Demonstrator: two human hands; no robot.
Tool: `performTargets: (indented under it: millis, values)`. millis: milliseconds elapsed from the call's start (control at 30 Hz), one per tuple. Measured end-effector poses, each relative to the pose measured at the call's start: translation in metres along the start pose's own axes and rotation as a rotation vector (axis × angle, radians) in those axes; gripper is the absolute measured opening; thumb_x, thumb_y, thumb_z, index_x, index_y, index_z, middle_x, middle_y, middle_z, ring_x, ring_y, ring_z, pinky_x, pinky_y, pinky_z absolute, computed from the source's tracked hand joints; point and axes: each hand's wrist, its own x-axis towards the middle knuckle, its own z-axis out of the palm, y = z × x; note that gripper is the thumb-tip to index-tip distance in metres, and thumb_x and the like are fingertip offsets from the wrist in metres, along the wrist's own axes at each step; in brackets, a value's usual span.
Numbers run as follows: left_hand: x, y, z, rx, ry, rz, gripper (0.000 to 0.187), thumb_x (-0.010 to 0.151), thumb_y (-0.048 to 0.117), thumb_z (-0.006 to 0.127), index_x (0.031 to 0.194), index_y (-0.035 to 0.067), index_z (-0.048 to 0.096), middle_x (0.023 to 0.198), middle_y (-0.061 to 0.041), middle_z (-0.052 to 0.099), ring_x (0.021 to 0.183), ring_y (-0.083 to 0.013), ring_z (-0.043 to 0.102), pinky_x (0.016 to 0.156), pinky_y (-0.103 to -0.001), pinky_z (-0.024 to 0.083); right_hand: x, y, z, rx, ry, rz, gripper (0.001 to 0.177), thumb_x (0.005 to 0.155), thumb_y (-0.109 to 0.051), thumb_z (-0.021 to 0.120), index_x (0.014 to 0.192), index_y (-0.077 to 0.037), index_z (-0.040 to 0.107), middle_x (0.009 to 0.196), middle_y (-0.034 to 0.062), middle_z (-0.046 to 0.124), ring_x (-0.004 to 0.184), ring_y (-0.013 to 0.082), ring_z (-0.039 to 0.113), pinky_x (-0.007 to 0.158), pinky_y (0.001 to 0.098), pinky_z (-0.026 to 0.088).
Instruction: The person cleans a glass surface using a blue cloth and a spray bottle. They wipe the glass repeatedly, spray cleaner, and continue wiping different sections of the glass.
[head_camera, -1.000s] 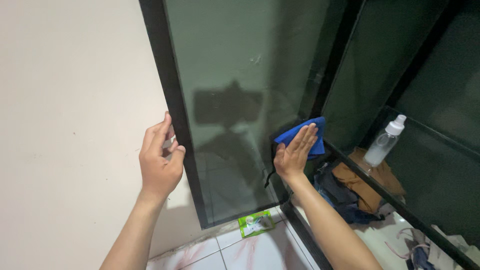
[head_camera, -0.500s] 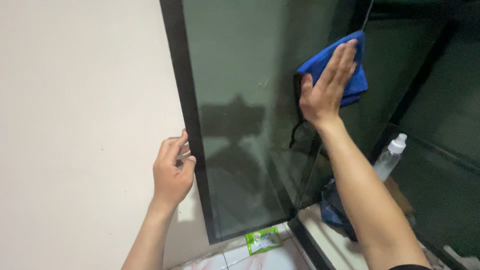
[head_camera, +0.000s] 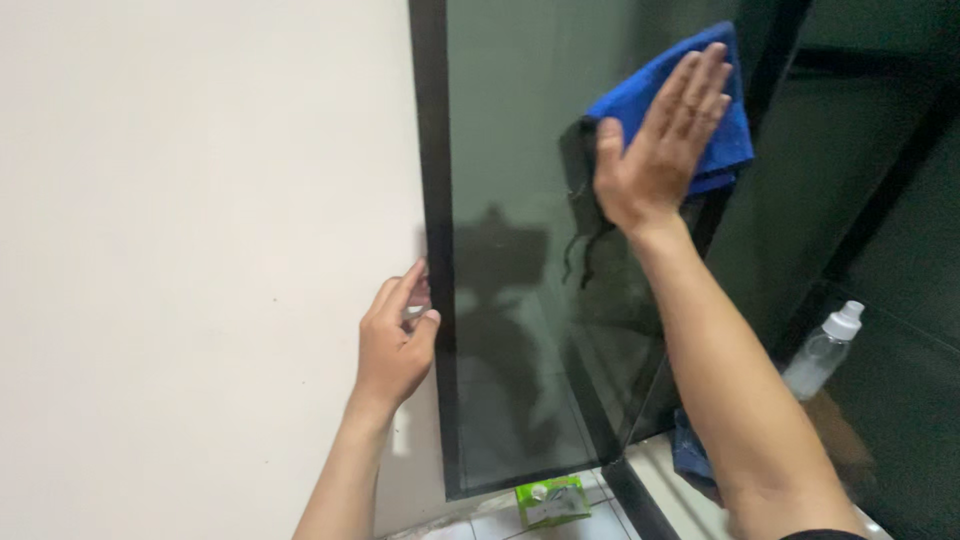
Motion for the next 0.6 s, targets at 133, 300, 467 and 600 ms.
performTargets:
  millis: [133,300,467,600]
  values:
    - [-0.005,-0.002,-0.007,-0.079,-0.008,0.017,0.056,0.084,0.001,0.06,0.139,0.001,0.06,0.117,-0.013,0.069,0.107,-0.0225,0.071,0.089,-0.032,0.059,0.014,-0.077,-0.019,0.059,0.004,-0.127,0.092,0.111,-0.052,0.046,0.167,0.006,0.002,0.173,0.0259,-0.001,0.163,0.0415,-0.002,0.132,0.051,-0.002]
    - [-0.002,-0.006,-0.012,-0.123,-0.021,0.059,0.057,0.081,-0.001,0.06,0.139,0.0,0.06,0.122,-0.015,0.072,0.113,-0.0246,0.072,0.098,-0.035,0.056,0.031,-0.151,-0.037,0.151,-0.088,-0.305,0.09,0.111,-0.054,0.046,0.165,0.008,0.008,0.172,0.0288,0.004,0.162,0.0418,0.001,0.133,0.0543,-0.001]
    - [-0.002,-0.008,-0.017,-0.284,-0.07,-0.14,0.056,0.085,0.0,0.056,0.141,-0.001,0.055,0.123,-0.015,0.074,0.111,-0.0227,0.073,0.096,-0.034,0.058,0.027,-0.187,-0.046,0.197,-0.051,-0.494,0.084,0.114,-0.054,0.049,0.163,0.009,0.023,0.17,0.0283,0.017,0.161,0.0394,0.015,0.133,0.0548,0.009]
    - [-0.006,-0.014,-0.024,-0.304,-0.1,-0.152,0.055,0.085,-0.002,0.053,0.14,-0.003,0.056,0.123,-0.016,0.074,0.112,-0.0223,0.073,0.095,-0.034,0.057,0.002,-0.187,-0.046,0.232,0.041,-0.596,0.077,0.11,-0.051,0.052,0.159,0.008,0.038,0.166,0.026,0.031,0.157,0.0401,0.027,0.131,0.054,0.019]
